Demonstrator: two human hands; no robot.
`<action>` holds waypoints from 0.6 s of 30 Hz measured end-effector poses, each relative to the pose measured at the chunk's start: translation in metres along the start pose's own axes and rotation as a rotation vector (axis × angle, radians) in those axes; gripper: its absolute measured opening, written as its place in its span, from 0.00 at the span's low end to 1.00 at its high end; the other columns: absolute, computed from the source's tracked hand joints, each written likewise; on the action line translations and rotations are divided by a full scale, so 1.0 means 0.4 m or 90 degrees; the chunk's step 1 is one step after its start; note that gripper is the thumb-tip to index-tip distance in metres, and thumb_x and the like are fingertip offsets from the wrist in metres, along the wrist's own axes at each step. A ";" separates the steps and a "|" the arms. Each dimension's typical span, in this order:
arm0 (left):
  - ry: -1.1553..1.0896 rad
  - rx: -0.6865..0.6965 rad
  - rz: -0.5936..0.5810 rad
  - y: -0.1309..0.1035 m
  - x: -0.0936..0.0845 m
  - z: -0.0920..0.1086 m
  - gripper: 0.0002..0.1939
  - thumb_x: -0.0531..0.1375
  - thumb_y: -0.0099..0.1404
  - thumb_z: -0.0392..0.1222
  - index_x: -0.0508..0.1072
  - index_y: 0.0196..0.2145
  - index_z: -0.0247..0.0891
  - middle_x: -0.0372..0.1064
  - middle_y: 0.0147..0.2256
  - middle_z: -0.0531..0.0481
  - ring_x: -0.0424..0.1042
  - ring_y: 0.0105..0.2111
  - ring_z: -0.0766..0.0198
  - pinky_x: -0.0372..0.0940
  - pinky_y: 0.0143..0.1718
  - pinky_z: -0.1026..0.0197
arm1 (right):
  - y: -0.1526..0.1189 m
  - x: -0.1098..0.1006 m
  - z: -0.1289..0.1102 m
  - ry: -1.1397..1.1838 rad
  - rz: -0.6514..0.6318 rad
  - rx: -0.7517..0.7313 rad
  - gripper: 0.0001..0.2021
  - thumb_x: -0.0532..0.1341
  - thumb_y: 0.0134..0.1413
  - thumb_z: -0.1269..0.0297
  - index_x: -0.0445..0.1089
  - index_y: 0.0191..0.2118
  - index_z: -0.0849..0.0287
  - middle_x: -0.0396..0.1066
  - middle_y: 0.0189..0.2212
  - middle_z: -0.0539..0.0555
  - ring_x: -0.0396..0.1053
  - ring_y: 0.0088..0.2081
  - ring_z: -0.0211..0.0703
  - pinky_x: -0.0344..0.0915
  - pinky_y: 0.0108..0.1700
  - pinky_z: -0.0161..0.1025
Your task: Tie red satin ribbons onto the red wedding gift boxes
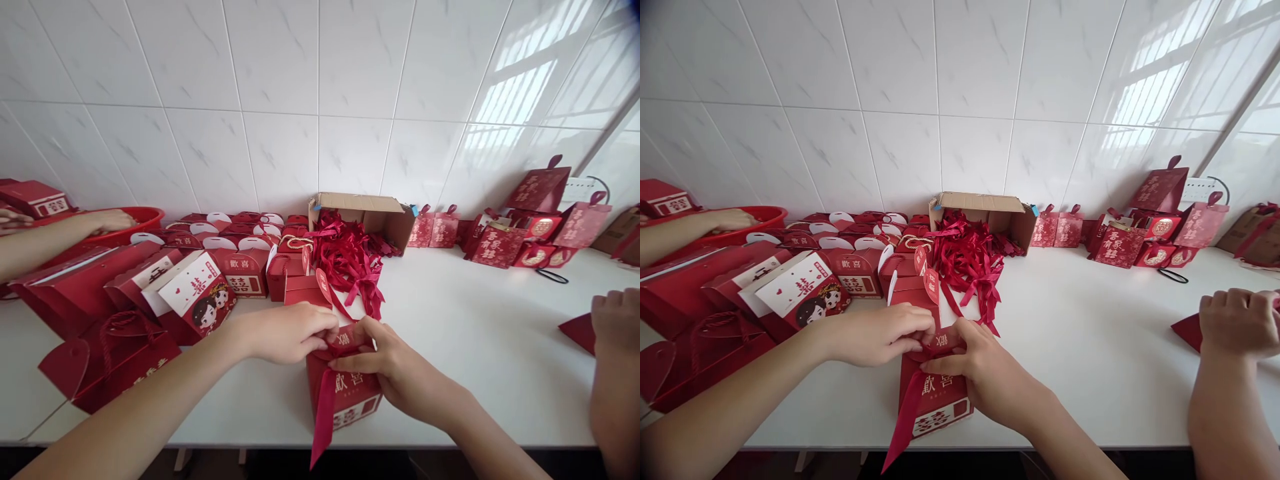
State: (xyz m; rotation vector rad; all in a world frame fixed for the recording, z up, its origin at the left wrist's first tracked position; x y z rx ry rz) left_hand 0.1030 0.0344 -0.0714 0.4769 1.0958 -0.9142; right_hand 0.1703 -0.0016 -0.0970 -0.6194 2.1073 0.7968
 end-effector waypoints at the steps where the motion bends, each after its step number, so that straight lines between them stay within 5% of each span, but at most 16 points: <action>1: 0.004 0.012 -0.005 0.001 0.003 0.007 0.07 0.54 0.62 0.30 0.68 0.32 0.39 0.69 0.33 0.51 0.68 0.35 0.61 0.61 0.34 0.62 | 0.000 -0.001 0.000 -0.003 0.000 0.000 0.21 0.55 0.60 0.77 0.72 0.51 0.45 0.64 0.44 0.57 0.64 0.46 0.45 0.65 0.49 0.45; 7: -0.046 0.082 -0.041 0.008 0.012 0.027 0.04 0.61 0.60 0.35 0.68 0.32 0.40 0.64 0.38 0.50 0.65 0.41 0.59 0.62 0.41 0.61 | 0.006 -0.011 -0.012 -0.008 0.005 -0.016 0.20 0.55 0.60 0.77 0.74 0.48 0.43 0.63 0.41 0.55 0.63 0.43 0.44 0.64 0.47 0.45; 12: -0.125 0.075 -0.060 0.021 0.035 -0.007 0.10 0.64 0.58 0.41 0.64 0.29 0.39 0.59 0.38 0.51 0.63 0.37 0.62 0.64 0.37 0.62 | 0.009 -0.015 -0.019 0.008 -0.002 -0.026 0.18 0.56 0.60 0.75 0.75 0.46 0.45 0.62 0.41 0.55 0.62 0.43 0.44 0.64 0.46 0.44; 18: -0.237 0.139 -0.050 0.026 0.036 -0.004 0.08 0.66 0.56 0.39 0.69 0.28 0.39 0.58 0.52 0.48 0.57 0.56 0.54 0.57 0.56 0.55 | 0.014 -0.013 -0.023 0.017 -0.001 -0.050 0.24 0.54 0.57 0.82 0.76 0.46 0.44 0.61 0.40 0.55 0.62 0.44 0.43 0.64 0.46 0.42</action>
Point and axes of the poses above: each hand's wrist, its own y-axis towards the middle knuckle, its own x-axis out of the palm, z = x × y, the point moved 10 cm from there along y, towards the middle knuckle
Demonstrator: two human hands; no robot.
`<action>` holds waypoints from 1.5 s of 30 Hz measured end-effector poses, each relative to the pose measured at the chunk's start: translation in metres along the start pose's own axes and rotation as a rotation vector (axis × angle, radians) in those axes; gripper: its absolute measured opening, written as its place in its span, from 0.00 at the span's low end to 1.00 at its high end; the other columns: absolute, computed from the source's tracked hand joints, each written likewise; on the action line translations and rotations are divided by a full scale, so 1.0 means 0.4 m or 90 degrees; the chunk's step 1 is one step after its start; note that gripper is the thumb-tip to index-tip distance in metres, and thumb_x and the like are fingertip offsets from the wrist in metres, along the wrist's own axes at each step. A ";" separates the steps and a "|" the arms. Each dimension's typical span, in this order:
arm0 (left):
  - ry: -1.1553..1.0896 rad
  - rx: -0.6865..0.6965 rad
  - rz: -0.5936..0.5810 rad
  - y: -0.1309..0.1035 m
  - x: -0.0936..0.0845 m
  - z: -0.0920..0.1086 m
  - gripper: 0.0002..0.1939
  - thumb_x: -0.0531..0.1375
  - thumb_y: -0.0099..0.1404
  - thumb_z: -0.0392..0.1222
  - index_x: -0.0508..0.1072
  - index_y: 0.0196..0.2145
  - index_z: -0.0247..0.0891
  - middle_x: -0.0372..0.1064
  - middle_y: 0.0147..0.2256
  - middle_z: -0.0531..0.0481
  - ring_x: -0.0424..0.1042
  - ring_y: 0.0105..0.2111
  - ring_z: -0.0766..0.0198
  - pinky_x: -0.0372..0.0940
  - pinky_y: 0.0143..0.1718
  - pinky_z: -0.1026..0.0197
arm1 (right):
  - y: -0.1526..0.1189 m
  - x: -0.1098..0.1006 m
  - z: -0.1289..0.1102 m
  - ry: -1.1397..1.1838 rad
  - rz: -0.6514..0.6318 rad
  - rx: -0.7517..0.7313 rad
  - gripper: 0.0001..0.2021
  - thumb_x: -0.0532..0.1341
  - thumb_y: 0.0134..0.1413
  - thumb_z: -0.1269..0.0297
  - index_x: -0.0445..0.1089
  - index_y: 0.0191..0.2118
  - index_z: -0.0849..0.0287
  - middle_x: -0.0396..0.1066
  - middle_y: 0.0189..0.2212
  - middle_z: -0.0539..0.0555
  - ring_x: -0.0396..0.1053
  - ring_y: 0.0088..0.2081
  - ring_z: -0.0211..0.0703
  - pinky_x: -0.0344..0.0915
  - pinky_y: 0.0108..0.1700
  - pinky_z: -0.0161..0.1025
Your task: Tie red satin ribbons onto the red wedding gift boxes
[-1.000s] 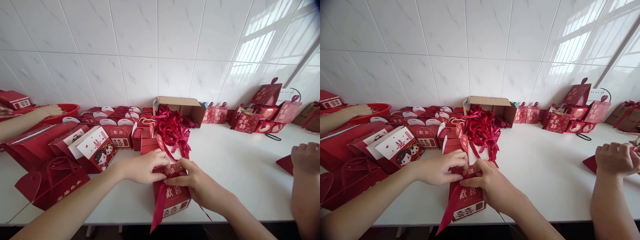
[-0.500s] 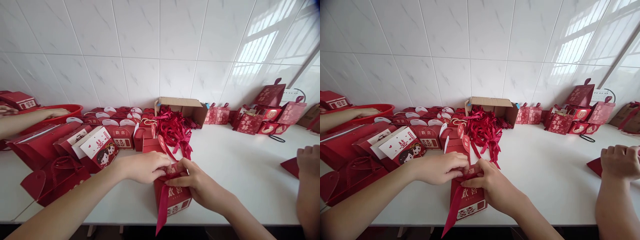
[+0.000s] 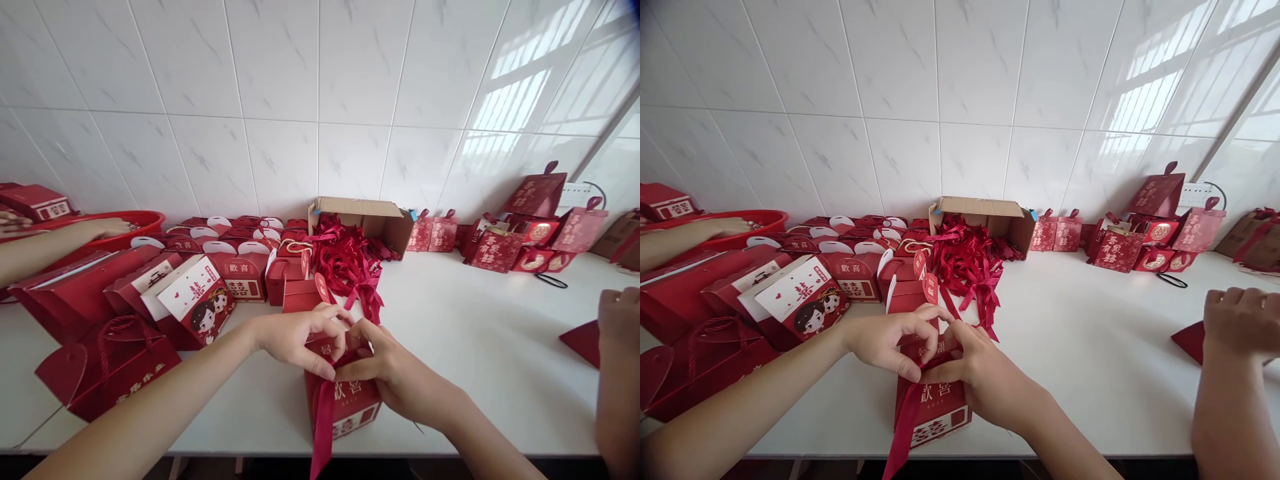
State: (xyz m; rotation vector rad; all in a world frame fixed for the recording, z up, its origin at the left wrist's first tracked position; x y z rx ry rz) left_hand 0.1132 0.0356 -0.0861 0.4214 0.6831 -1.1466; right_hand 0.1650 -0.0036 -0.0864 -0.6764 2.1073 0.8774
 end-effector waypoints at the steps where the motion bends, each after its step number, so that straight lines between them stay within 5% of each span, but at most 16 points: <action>1: 0.002 0.002 -0.001 0.000 -0.001 -0.001 0.07 0.66 0.56 0.40 0.70 0.28 0.39 0.59 0.52 0.48 0.55 0.58 0.53 0.56 0.58 0.54 | 0.000 0.001 0.001 0.011 0.000 -0.002 0.24 0.54 0.57 0.82 0.75 0.46 0.44 0.61 0.42 0.55 0.62 0.44 0.43 0.64 0.46 0.42; 10: 0.183 -0.065 0.071 0.002 -0.041 0.019 0.09 0.59 0.63 0.42 0.66 0.27 0.38 0.63 0.50 0.46 0.58 0.53 0.53 0.59 0.52 0.51 | -0.012 0.015 0.029 0.051 -0.020 0.037 0.22 0.55 0.58 0.79 0.74 0.48 0.44 0.62 0.43 0.56 0.63 0.45 0.44 0.65 0.48 0.43; 17: 0.146 -0.055 0.058 -0.004 -0.031 0.023 0.12 0.61 0.62 0.44 0.68 0.24 0.38 0.65 0.49 0.48 0.60 0.52 0.56 0.59 0.51 0.55 | -0.004 0.005 0.021 0.073 -0.007 0.017 0.24 0.53 0.57 0.82 0.74 0.48 0.45 0.61 0.43 0.56 0.63 0.45 0.43 0.66 0.48 0.43; 23: 0.175 -0.080 0.167 -0.028 -0.054 0.009 0.12 0.59 0.63 0.45 0.64 0.25 0.38 0.67 0.40 0.48 0.64 0.43 0.59 0.61 0.43 0.58 | -0.012 0.000 0.014 0.075 -0.004 -0.003 0.20 0.54 0.60 0.78 0.76 0.47 0.47 0.61 0.41 0.56 0.64 0.44 0.43 0.67 0.45 0.41; 27: 0.081 -0.094 0.223 -0.039 -0.039 0.006 0.10 0.57 0.65 0.44 0.62 0.28 0.38 0.68 0.37 0.51 0.66 0.37 0.63 0.62 0.39 0.61 | -0.020 -0.038 0.018 0.103 0.099 -0.021 0.19 0.51 0.61 0.78 0.73 0.47 0.50 0.61 0.44 0.56 0.65 0.44 0.41 0.68 0.45 0.40; 31: -0.035 -0.131 0.273 -0.049 -0.017 -0.017 0.09 0.56 0.65 0.45 0.62 0.31 0.39 0.70 0.38 0.51 0.69 0.38 0.63 0.64 0.38 0.62 | -0.037 -0.072 0.070 0.099 0.203 0.092 0.13 0.57 0.59 0.73 0.64 0.48 0.54 0.65 0.42 0.55 0.67 0.38 0.40 0.68 0.41 0.40; 35: -0.053 -0.131 0.312 -0.054 -0.011 -0.026 0.06 0.59 0.63 0.44 0.67 0.34 0.39 0.71 0.39 0.50 0.70 0.40 0.62 0.64 0.43 0.60 | -0.045 -0.052 0.119 0.103 0.143 0.219 0.08 0.60 0.58 0.65 0.66 0.44 0.55 0.70 0.33 0.50 0.66 0.31 0.38 0.65 0.33 0.36; 39: -0.091 -0.130 0.311 -0.056 -0.008 -0.038 0.07 0.62 0.61 0.42 0.69 0.35 0.38 0.71 0.39 0.50 0.70 0.41 0.61 0.64 0.45 0.58 | -0.043 -0.054 0.127 0.115 0.140 0.242 0.07 0.59 0.59 0.63 0.68 0.30 0.58 0.70 0.28 0.49 0.64 0.29 0.37 0.61 0.31 0.34; 45: -0.156 -0.126 0.320 -0.059 -0.001 -0.047 0.08 0.61 0.62 0.44 0.69 0.35 0.38 0.72 0.41 0.47 0.70 0.46 0.59 0.63 0.49 0.57 | -0.036 -0.055 0.123 0.227 0.183 0.250 0.07 0.57 0.60 0.63 0.66 0.31 0.59 0.67 0.24 0.48 0.62 0.27 0.36 0.59 0.31 0.33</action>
Point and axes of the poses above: each hand's wrist, its own y-axis towards the middle knuckle, its own x-axis out of the palm, z = x × y, the point moved 10 cm from there along y, towards the middle knuckle
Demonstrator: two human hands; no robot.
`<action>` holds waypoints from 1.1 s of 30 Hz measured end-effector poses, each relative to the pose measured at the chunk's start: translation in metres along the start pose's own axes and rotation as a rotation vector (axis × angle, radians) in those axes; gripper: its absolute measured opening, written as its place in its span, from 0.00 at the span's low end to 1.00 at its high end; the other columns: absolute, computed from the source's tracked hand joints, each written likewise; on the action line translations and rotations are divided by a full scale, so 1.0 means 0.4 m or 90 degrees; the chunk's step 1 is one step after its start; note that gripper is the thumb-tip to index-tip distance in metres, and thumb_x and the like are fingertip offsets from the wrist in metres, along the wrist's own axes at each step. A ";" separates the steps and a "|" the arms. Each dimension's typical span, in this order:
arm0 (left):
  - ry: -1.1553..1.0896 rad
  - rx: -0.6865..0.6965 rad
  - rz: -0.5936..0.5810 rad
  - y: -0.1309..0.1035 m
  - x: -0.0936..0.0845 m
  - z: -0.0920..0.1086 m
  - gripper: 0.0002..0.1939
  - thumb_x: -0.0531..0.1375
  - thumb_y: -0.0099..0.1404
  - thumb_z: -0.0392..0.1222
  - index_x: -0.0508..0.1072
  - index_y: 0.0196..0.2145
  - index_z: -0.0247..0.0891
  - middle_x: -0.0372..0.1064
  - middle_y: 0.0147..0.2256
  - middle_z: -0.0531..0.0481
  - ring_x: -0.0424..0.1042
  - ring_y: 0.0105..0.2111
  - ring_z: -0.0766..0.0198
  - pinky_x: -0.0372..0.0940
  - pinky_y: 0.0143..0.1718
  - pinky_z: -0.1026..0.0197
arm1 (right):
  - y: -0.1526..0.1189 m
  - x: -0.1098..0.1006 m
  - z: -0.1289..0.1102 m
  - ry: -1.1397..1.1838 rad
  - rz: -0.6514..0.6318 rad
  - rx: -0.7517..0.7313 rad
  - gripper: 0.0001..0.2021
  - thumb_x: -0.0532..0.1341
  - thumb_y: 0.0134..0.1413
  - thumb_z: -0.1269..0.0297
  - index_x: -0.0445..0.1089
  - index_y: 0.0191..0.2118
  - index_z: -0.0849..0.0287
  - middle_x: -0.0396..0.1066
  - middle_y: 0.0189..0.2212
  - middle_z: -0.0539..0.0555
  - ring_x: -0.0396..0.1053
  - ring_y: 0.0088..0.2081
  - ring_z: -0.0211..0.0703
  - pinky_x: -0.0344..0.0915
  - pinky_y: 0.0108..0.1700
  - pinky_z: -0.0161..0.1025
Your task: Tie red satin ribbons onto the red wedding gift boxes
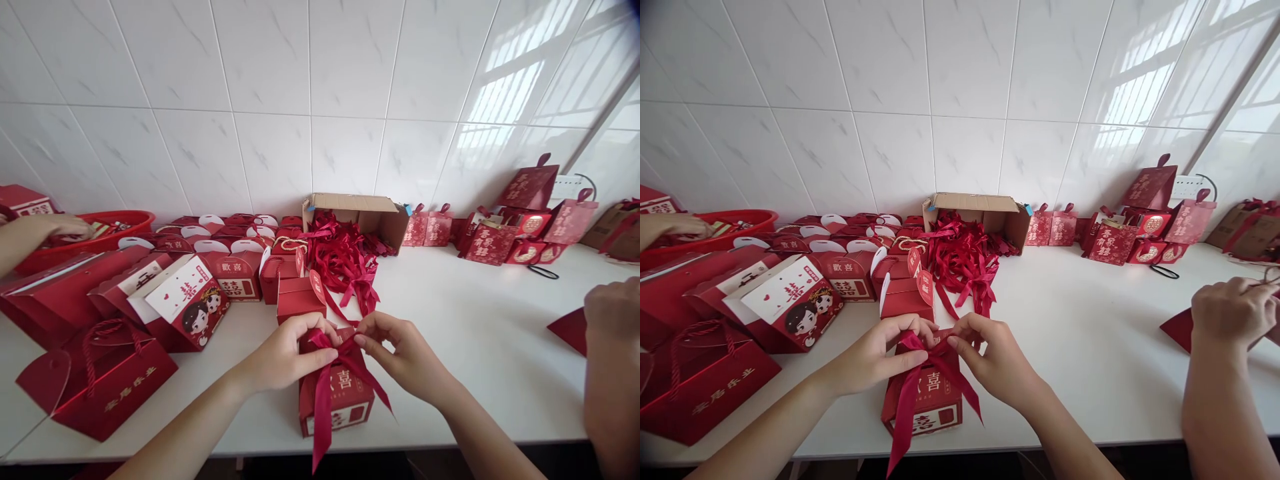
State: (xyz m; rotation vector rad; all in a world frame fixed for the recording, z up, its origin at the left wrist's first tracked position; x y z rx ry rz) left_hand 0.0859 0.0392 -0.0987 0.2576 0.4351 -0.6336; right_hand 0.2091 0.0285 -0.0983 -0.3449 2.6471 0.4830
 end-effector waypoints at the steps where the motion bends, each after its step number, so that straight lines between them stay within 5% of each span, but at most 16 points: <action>1: -0.008 -0.002 0.010 0.001 0.000 -0.002 0.08 0.60 0.63 0.45 0.69 0.33 0.38 0.72 0.40 0.47 0.69 0.47 0.58 0.62 0.50 0.57 | 0.001 0.002 -0.001 0.014 0.002 -0.001 0.08 0.57 0.60 0.63 0.66 0.31 0.59 0.67 0.24 0.48 0.62 0.27 0.36 0.59 0.31 0.33; 8: -0.005 -0.047 0.123 0.003 -0.010 -0.021 0.13 0.59 0.62 0.48 0.67 0.25 0.37 0.72 0.31 0.48 0.70 0.47 0.53 0.64 0.45 0.56 | -0.001 0.006 0.004 0.077 0.029 -0.001 0.09 0.57 0.60 0.61 0.65 0.30 0.60 0.64 0.23 0.48 0.59 0.26 0.36 0.57 0.30 0.33; 21: -0.080 -0.063 0.159 0.002 -0.012 -0.053 0.09 0.66 0.55 0.42 0.73 0.24 0.35 0.75 0.42 0.44 0.72 0.46 0.55 0.62 0.48 0.58 | -0.013 0.013 0.061 0.240 0.052 0.036 0.12 0.60 0.59 0.57 0.65 0.30 0.59 0.61 0.24 0.47 0.56 0.26 0.34 0.53 0.27 0.32; 33: -0.065 -0.043 0.130 0.010 0.000 -0.051 0.09 0.66 0.52 0.40 0.70 0.21 0.36 0.75 0.36 0.46 0.70 0.48 0.53 0.62 0.46 0.59 | -0.034 0.007 0.080 0.237 0.072 0.045 0.12 0.60 0.59 0.57 0.65 0.29 0.60 0.60 0.23 0.47 0.55 0.26 0.33 0.52 0.28 0.32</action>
Point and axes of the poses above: each hand's wrist, its own y-axis towards the middle knuckle, its own x-axis out of the palm, z = x × y, the point moved 10 cm from there along y, towards the middle knuckle
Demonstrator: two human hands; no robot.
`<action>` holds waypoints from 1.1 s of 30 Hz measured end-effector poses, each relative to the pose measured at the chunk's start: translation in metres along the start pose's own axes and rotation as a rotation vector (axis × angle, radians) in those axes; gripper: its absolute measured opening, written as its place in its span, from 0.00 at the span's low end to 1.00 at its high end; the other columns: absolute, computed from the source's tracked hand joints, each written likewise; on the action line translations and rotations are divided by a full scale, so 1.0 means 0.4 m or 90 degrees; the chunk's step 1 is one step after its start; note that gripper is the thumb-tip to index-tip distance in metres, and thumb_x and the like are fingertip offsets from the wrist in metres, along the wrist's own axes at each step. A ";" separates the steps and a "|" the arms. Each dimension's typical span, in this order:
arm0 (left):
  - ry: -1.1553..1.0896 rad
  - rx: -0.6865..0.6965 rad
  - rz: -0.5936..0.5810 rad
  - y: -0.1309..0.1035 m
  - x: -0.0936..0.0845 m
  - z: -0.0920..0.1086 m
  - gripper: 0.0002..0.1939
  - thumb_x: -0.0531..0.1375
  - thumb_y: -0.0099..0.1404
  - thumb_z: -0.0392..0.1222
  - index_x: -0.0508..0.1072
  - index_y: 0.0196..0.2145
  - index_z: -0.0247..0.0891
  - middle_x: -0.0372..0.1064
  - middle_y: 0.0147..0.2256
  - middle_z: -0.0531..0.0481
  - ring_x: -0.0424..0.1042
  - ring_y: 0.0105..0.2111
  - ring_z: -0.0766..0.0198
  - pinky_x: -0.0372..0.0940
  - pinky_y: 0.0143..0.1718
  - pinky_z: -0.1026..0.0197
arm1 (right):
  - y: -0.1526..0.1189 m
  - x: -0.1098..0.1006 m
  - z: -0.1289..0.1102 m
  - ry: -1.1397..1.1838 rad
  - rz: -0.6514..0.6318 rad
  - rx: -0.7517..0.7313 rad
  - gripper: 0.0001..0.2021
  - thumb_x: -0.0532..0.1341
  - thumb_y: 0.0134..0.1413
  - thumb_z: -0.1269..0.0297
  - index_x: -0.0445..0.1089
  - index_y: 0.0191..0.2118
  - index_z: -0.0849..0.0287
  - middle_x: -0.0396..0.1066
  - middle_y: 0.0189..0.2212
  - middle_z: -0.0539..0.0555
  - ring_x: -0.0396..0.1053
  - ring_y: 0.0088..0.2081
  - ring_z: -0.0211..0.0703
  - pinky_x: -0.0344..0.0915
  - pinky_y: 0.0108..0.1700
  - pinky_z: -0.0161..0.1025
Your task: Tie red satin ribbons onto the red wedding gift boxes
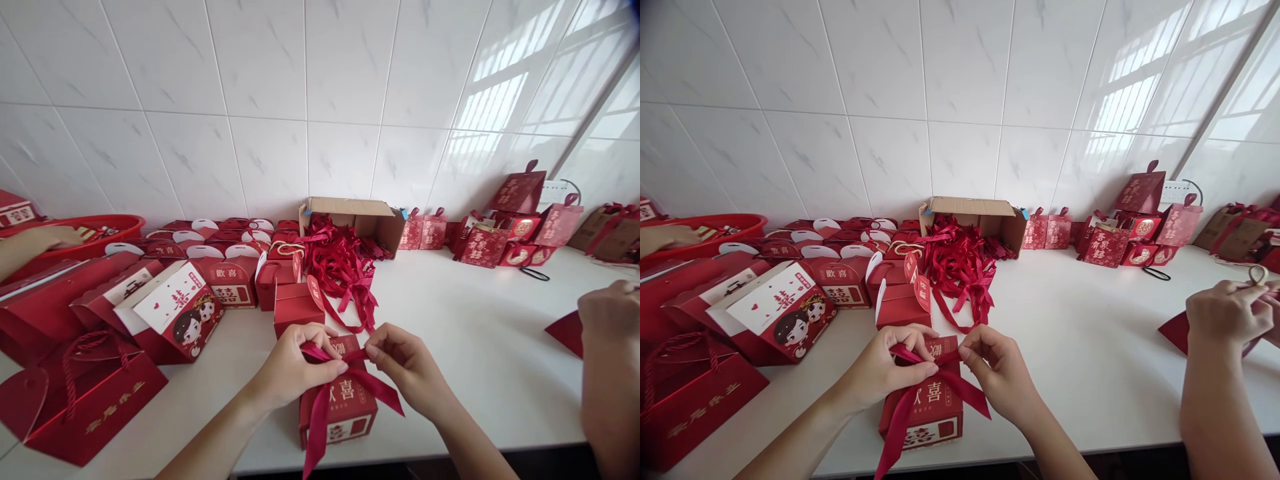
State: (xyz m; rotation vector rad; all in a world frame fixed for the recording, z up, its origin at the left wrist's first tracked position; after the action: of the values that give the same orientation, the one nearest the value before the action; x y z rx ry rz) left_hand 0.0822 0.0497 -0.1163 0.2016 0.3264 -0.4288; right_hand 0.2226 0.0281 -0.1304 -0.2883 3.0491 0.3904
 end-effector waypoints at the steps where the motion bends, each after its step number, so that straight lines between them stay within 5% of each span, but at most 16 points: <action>1: 0.011 0.002 -0.004 0.002 0.001 0.004 0.09 0.67 0.52 0.40 0.70 0.21 0.36 0.75 0.36 0.46 0.70 0.48 0.53 0.61 0.47 0.58 | -0.002 -0.002 -0.001 -0.007 0.002 0.000 0.12 0.60 0.59 0.57 0.65 0.29 0.60 0.60 0.23 0.47 0.56 0.26 0.34 0.53 0.28 0.32; 10: 0.029 0.025 -0.108 -0.001 0.007 0.030 0.08 0.66 0.56 0.45 0.75 0.30 0.38 0.76 0.38 0.48 0.69 0.50 0.54 0.60 0.49 0.59 | 0.004 0.003 -0.006 -0.027 -0.001 0.003 0.12 0.59 0.59 0.56 0.65 0.31 0.59 0.61 0.24 0.48 0.56 0.27 0.35 0.55 0.30 0.33; 18: 0.042 0.026 -0.090 -0.001 0.017 0.031 0.06 0.64 0.57 0.40 0.72 0.25 0.38 0.76 0.33 0.49 0.69 0.51 0.55 0.61 0.48 0.60 | 0.010 0.007 -0.027 -0.041 -0.007 -0.035 0.10 0.59 0.60 0.58 0.68 0.32 0.58 0.68 0.31 0.51 0.63 0.33 0.39 0.60 0.37 0.36; 23: 0.009 0.034 -0.056 -0.004 0.012 0.022 0.17 0.66 0.54 0.40 0.61 0.18 0.39 0.77 0.31 0.48 0.70 0.50 0.54 0.63 0.48 0.58 | -0.009 -0.008 -0.039 -0.077 0.057 -0.096 0.10 0.58 0.60 0.60 0.67 0.30 0.58 0.66 0.24 0.49 0.60 0.27 0.37 0.58 0.30 0.34; 33: 0.027 0.033 -0.019 -0.013 0.001 0.031 0.20 0.64 0.54 0.38 0.55 0.16 0.40 0.77 0.28 0.48 0.71 0.51 0.51 0.66 0.46 0.58 | -0.015 -0.036 -0.019 -0.048 0.108 -0.053 0.10 0.61 0.57 0.58 0.68 0.29 0.58 0.66 0.24 0.50 0.62 0.27 0.38 0.59 0.29 0.35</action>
State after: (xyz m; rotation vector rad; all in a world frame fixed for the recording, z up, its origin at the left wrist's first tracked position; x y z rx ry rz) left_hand 0.0836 0.0418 -0.1057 0.2570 0.3603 -0.4629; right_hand 0.2378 0.0230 -0.1234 -0.0175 2.9972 0.5250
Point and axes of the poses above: each hand's wrist, its own y-axis towards the middle knuckle, its own x-axis out of the palm, z = x × y, the point moved 10 cm from there along y, towards the middle knuckle
